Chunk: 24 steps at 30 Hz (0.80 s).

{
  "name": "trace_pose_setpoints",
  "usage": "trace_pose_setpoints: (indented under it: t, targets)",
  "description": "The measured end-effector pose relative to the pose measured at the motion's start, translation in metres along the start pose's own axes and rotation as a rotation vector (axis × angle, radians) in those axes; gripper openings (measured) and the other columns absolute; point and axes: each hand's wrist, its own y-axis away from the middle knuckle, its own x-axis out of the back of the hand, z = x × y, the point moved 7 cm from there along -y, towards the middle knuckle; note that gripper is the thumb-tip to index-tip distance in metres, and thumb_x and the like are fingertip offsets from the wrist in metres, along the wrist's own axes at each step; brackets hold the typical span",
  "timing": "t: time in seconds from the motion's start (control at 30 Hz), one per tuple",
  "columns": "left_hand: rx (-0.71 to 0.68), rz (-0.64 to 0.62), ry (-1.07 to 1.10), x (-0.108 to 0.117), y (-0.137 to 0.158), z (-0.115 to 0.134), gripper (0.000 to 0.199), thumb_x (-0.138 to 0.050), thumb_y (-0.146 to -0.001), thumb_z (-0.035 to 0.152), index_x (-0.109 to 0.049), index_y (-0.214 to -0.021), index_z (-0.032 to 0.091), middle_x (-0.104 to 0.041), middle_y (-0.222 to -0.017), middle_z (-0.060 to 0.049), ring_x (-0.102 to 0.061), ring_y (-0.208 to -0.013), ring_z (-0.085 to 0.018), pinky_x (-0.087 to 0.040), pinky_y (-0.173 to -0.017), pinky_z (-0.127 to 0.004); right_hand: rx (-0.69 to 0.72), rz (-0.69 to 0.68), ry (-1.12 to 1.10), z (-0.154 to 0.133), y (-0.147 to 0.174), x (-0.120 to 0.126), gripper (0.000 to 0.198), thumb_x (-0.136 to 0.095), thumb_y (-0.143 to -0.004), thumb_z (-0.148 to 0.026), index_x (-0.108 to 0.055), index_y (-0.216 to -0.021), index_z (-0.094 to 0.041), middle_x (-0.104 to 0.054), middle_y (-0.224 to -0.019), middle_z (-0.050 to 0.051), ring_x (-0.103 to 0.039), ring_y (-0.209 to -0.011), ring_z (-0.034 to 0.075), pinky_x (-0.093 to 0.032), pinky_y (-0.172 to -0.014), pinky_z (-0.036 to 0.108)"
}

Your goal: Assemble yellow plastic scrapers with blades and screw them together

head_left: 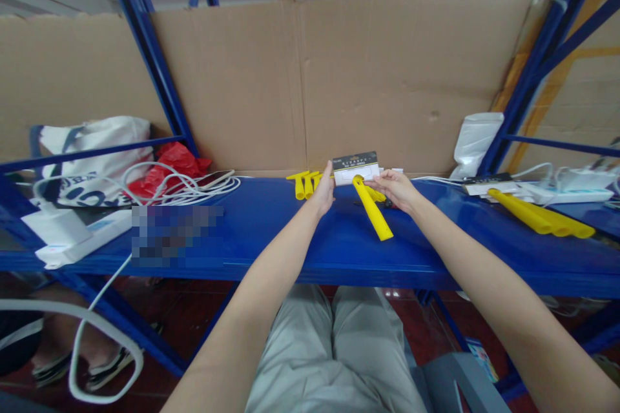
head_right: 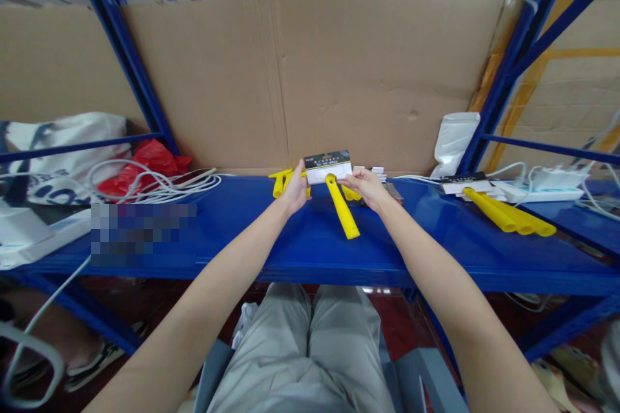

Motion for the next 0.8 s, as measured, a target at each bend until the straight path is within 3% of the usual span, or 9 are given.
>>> trace_pose_setpoints:
  t: [0.07,0.17,0.33,0.57,0.8]
  targets:
    - [-0.002,0.004,-0.010,-0.001,0.002,0.000,0.050,-0.033,-0.082,0.060,-0.063,-0.105,0.027,-0.066,-0.109,-0.009,-0.042,-0.123,-0.028,-0.020,-0.102,-0.054,-0.017,0.011,0.005,0.002,0.000,-0.001,0.023,-0.054,-0.079,-0.002,-0.047,-0.064,-0.017,-0.066,-0.067,-0.001,-0.068,-0.072,0.010,-0.050,-0.088,0.026]
    - [-0.001,0.121,-0.062,0.005,0.002,-0.002,0.037,-0.051,-0.078,0.052,-0.064,-0.100,0.025,-0.061,-0.117,-0.009,-0.042,-0.123,-0.028,-0.026,-0.100,-0.051,-0.037,0.016,0.016,0.004,0.001,-0.003,0.022,-0.051,-0.079,0.001,-0.048,-0.067,-0.017,-0.067,-0.070,0.000,-0.067,-0.070,0.009,-0.050,-0.088,0.025]
    - [0.027,0.222,-0.084,0.012,-0.001,-0.008,0.014,-0.059,-0.077,0.030,-0.063,-0.083,0.019,-0.066,-0.105,-0.009,-0.052,-0.111,-0.025,-0.036,-0.094,-0.044,-0.025,0.005,0.098,0.006,0.002,-0.006,0.017,-0.052,-0.076,-0.001,-0.051,-0.072,-0.017,-0.066,-0.073,0.001,-0.066,-0.069,0.008,-0.050,-0.087,0.025]
    - [-0.026,0.249,0.070,0.012,-0.002,-0.008,0.003,-0.061,-0.071,0.012,-0.060,-0.070,0.014,-0.068,-0.084,-0.009,-0.062,-0.091,-0.020,-0.048,-0.080,-0.033,0.288,0.141,0.573,-0.007,-0.004,0.007,0.021,-0.066,-0.063,-0.020,-0.048,-0.074,-0.019,-0.063,-0.074,-0.001,-0.062,-0.067,0.014,-0.054,-0.069,0.032]
    - [-0.106,0.186,0.139,0.008,-0.002,-0.007,0.014,-0.062,-0.065,0.001,-0.062,-0.073,0.012,-0.069,-0.081,-0.007,-0.064,-0.085,-0.018,-0.051,-0.079,-0.031,0.372,0.018,0.748,-0.008,-0.003,-0.003,0.014,-0.060,-0.068,-0.024,-0.047,-0.068,-0.020,-0.059,-0.067,0.001,-0.061,-0.066,0.016,-0.051,-0.065,0.032]
